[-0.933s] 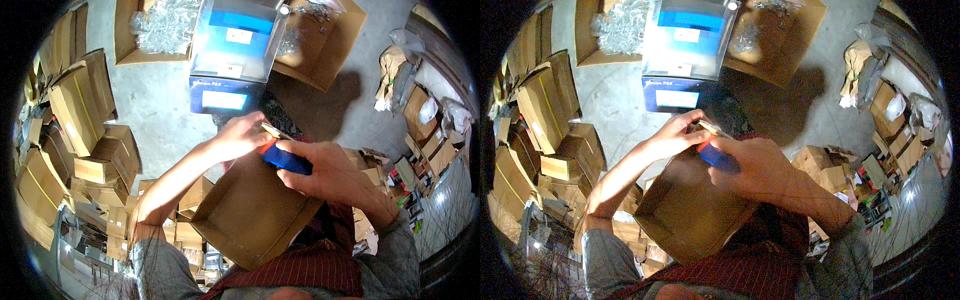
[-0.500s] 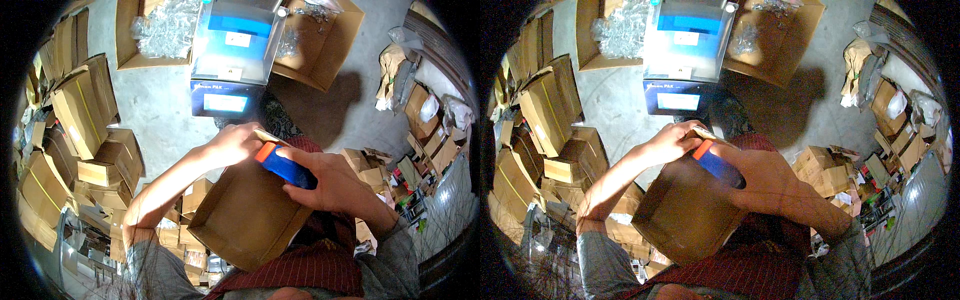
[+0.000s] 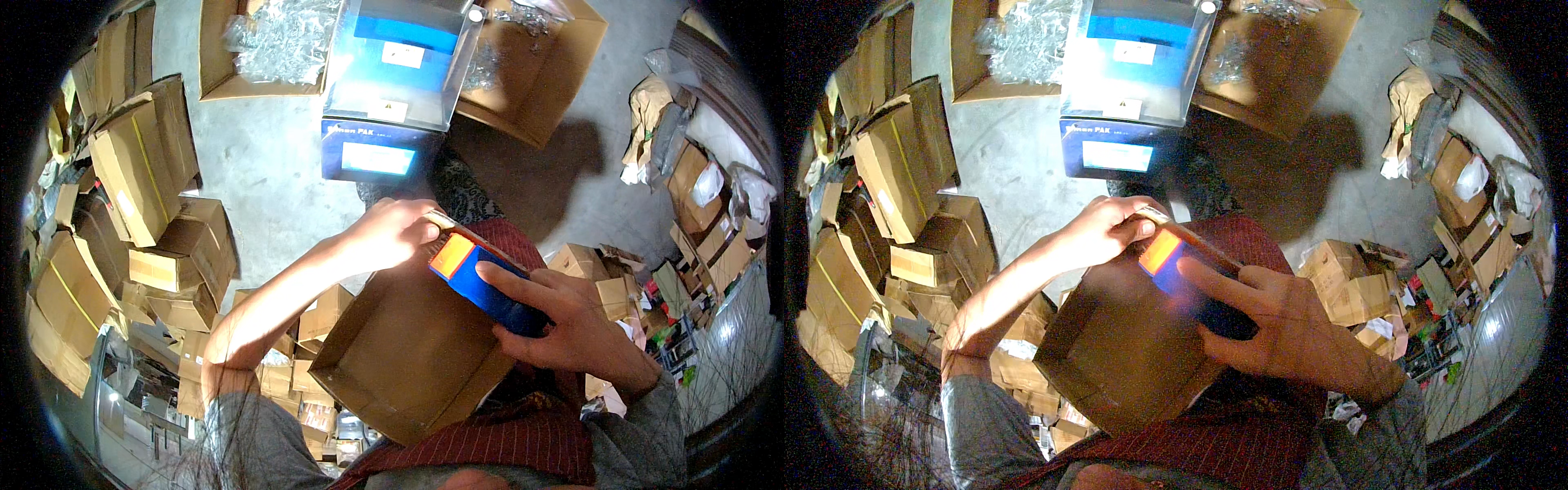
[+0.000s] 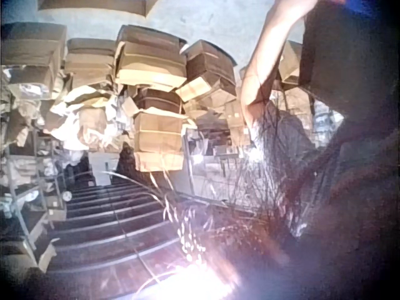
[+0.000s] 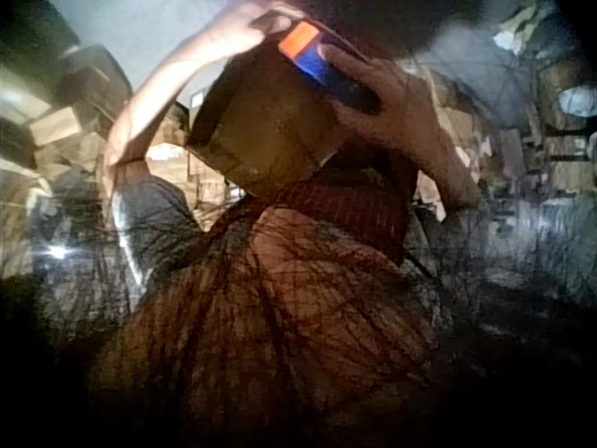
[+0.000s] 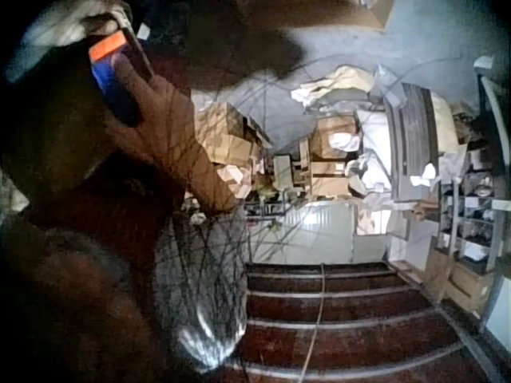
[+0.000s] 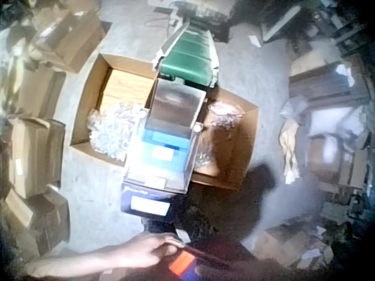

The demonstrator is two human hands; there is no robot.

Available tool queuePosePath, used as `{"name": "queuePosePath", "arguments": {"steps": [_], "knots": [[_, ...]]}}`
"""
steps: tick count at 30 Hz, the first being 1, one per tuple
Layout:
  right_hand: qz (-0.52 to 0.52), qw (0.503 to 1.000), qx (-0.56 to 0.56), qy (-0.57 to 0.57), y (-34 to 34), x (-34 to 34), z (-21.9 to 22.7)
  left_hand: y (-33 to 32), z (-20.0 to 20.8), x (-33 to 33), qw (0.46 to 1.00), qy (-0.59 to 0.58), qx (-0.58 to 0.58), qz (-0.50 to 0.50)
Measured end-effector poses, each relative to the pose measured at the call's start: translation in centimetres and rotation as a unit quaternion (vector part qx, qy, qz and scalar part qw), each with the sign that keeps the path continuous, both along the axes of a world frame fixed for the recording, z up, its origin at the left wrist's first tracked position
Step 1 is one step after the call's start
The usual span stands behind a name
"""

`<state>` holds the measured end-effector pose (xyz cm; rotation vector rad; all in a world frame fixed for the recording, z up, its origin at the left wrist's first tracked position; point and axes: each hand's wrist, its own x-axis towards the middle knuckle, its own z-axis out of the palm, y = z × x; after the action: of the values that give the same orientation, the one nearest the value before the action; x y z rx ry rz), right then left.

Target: The person repeatedly picks up small cardboard boxes, applies packing tape with a handheld dispenser to seal them, and places them into a larger open box. The person handles multiple boxes one at a time in a cluttered warehouse area.

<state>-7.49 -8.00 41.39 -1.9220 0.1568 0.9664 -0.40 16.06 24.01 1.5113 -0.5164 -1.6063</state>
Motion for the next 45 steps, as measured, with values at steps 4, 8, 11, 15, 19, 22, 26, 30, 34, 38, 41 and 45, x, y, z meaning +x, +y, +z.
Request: {"name": "queuePosePath", "arguments": {"steps": [4, 8, 11, 15, 19, 22, 26, 30, 34, 38, 41, 45], "knots": [[0.012, 1.0, -0.007, 0.023, -0.5, -0.4, 0.6, -0.4, 0.4, -0.2, 1.0, 0.015, 0.0, 0.001], [-0.017, 1.0, 0.002, 0.008, -0.4, -0.9, 0.2, -0.9, 0.3, -0.8, 1.0, 0.011, -0.002, 0.001], [-0.009, 1.0, 0.016, 0.012, -0.2, -1.1, -1.3, -1.3, 0.1, -1.4, 1.0, -0.011, -0.001, 0.001], [0.065, 0.994, 0.005, 0.089, 0.7, 0.8, -2.9, -1.4, 0.2, -1.8, 0.999, -0.008, 0.02, 0.024], [0.049, 0.994, 0.01, 0.096, 1.7, 2.1, -4.4, -2.0, 1.1, -1.1, 0.998, -0.047, 0.05, 0.011], [0.055, 0.995, -0.011, 0.078, 2.8, 2.3, -6.0, -2.1, 1.6, -1.0, 0.995, -0.081, 0.065, 0.005], [0.059, 0.994, 0.015, 0.093, 3.4, 3.6, -6.4, -1.3, 2.3, -0.4, 0.991, -0.099, 0.087, -0.016], [0.073, 0.989, 0.04, 0.12, 3.3, 3.8, -6.5, -0.8, 2.8, -0.5, 0.987, -0.128, 0.087, -0.032], [0.05, 0.99, 0.051, 0.117, 2.7, 4.1, -6.4, -1.1, 3.6, -0.2, 0.984, -0.136, 0.107, -0.036], [0.007, 0.993, 0.045, 0.106, 2.6, 4.3, -6.7, -0.9, 3.4, 0.0, 0.984, -0.147, 0.102, -0.021], [-0.01, 0.993, 0.054, 0.108, 2.4, 4.3, -6.8, -0.8, 3.6, 0.1, 0.983, -0.147, 0.105, -0.023], [-0.016, 0.988, 0.086, 0.128, 2.0, 3.9, -7.8, -0.9, 3.4, 0.4, 0.985, -0.146, 0.087, 0.005]]}}
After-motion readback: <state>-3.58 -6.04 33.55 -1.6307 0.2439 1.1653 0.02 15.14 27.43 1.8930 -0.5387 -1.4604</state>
